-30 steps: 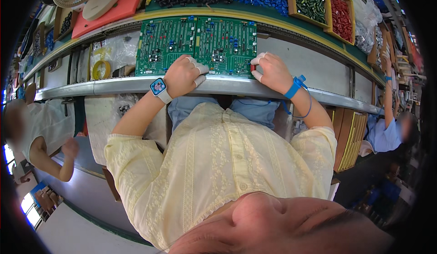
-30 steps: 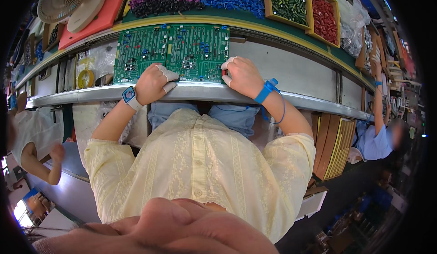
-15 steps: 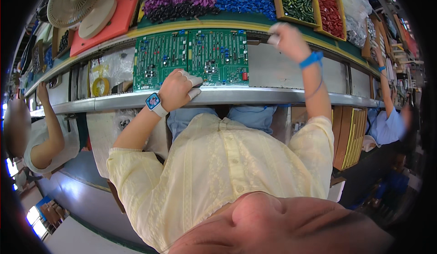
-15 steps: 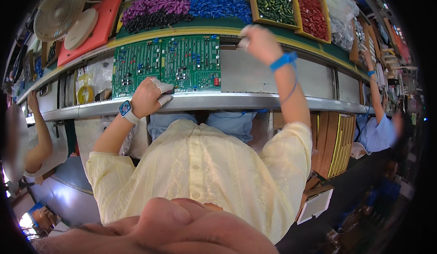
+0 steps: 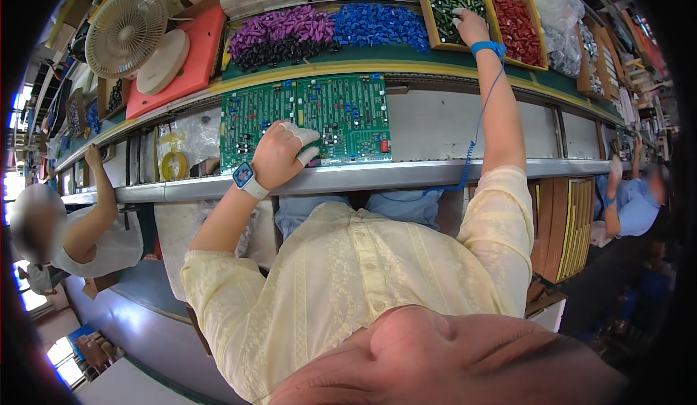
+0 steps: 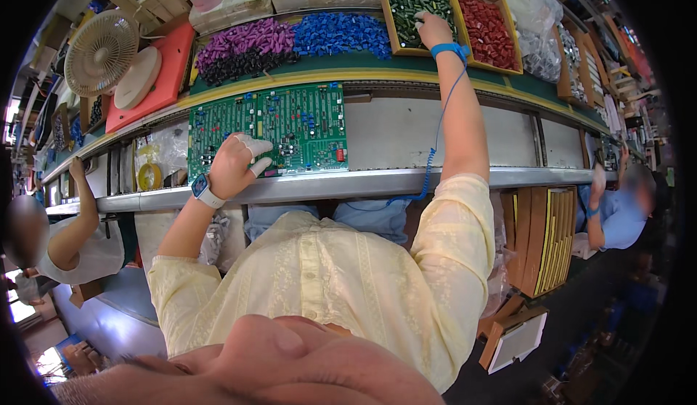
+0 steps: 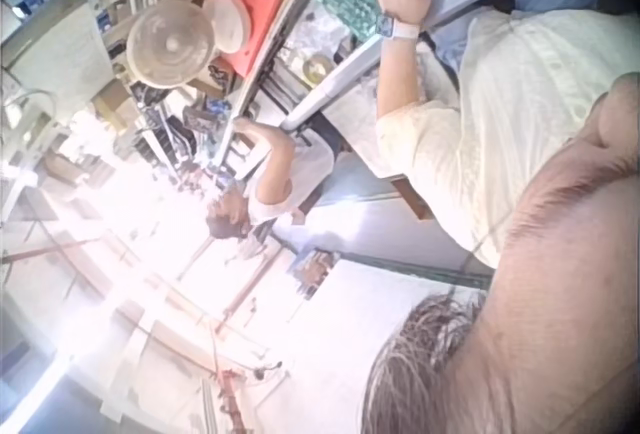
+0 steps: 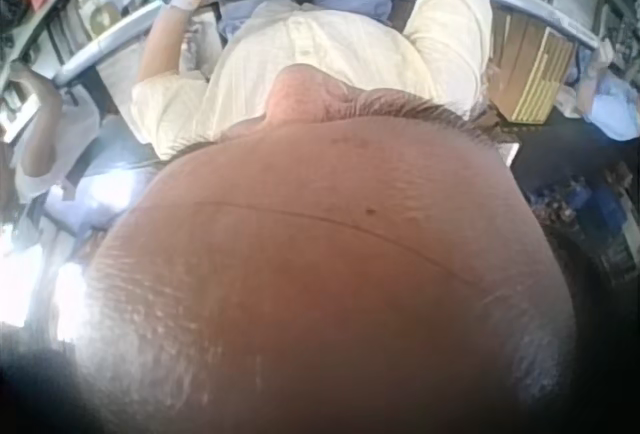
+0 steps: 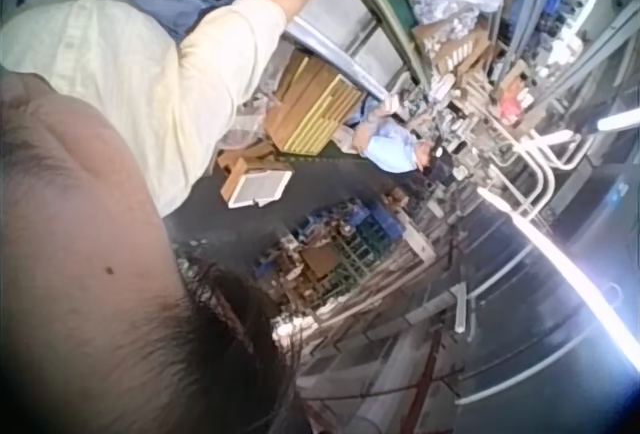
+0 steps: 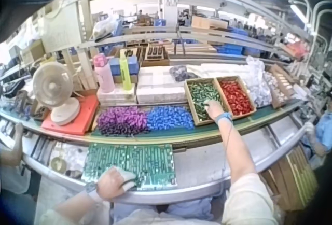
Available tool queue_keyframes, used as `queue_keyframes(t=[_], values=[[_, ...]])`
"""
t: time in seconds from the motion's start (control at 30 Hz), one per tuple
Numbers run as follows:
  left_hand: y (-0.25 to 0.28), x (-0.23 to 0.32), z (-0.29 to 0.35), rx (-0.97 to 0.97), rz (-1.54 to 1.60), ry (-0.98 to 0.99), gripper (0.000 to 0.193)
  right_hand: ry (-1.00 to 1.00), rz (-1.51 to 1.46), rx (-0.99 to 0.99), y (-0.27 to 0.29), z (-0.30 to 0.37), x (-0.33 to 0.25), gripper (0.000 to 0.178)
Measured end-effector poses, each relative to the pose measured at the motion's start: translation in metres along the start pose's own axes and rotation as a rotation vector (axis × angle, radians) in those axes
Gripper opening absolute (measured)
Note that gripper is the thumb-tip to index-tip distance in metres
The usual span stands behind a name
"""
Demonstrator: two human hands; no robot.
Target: Assembling electronic components onto a printed circuit board.
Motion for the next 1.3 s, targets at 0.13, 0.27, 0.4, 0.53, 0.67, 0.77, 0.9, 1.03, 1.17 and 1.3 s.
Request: queue_keyframes(t=[0.13, 0.27, 0.4, 0.53, 0.67, 0.77, 0.9, 1.03, 1.17, 1.3], values=[[-0.003, 0.002, -0.02, 0.011, 0.027, -0.034, 0.022, 0.063, -0.015, 0.183, 0.022, 0.014, 0.002, 0.027], [-0.006, 0.005, -0.038, 0.133, 0.13, -0.012, 0.026, 0.153, -0.534, 0.139, 0.025, 0.046, -0.045, 0.023], [-0.008, 0.016, -0.061, 0.413, 0.122, 0.017, 0.029, 0.12, -1.192, -0.406, 0.009, 0.139, -0.139, 0.021], [-0.016, 0.022, -0.071, 0.428, 0.073, 0.057, 0.032, -0.238, -1.554, -0.775, -0.027, 0.205, -0.18, 0.022], [-0.021, 0.019, -0.061, 0.365, 0.003, 0.008, 0.028, -0.272, -1.558, -0.864, -0.038, 0.219, -0.195, 0.021], [-0.021, 0.005, -0.049, 0.282, 0.108, 0.096, 0.021, -0.209, -1.462, -0.896, -0.042, 0.223, -0.203, 0.021], [-0.014, -0.012, -0.038, 0.214, 0.25, 0.269, 0.02, -0.036, -1.258, -0.774, -0.047, 0.218, -0.203, 0.021], [-0.024, -0.024, -0.027, 0.03, 0.241, 0.266, 0.017, 0.222, -0.908, -0.511, -0.035, 0.208, -0.197, 0.02], [-0.043, -0.02, -0.018, -0.039, 0.101, 0.135, 0.017, 0.276, -0.741, -0.543, -0.035, 0.215, -0.202, 0.02], [-0.051, -0.024, -0.018, -0.023, 0.053, 0.172, 0.015, 0.618, -0.537, -0.239, -0.025, 0.218, -0.208, 0.02]])
Point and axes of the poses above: each hand's wrist, its own z-axis away from the middle knuckle, its own y-axis out of the back of the hand, x = y × z, the point moved 6 cm from there along -z, towards the middle knuckle, and after that the axes turned 6 degrees about x, right-handed, at the moved point
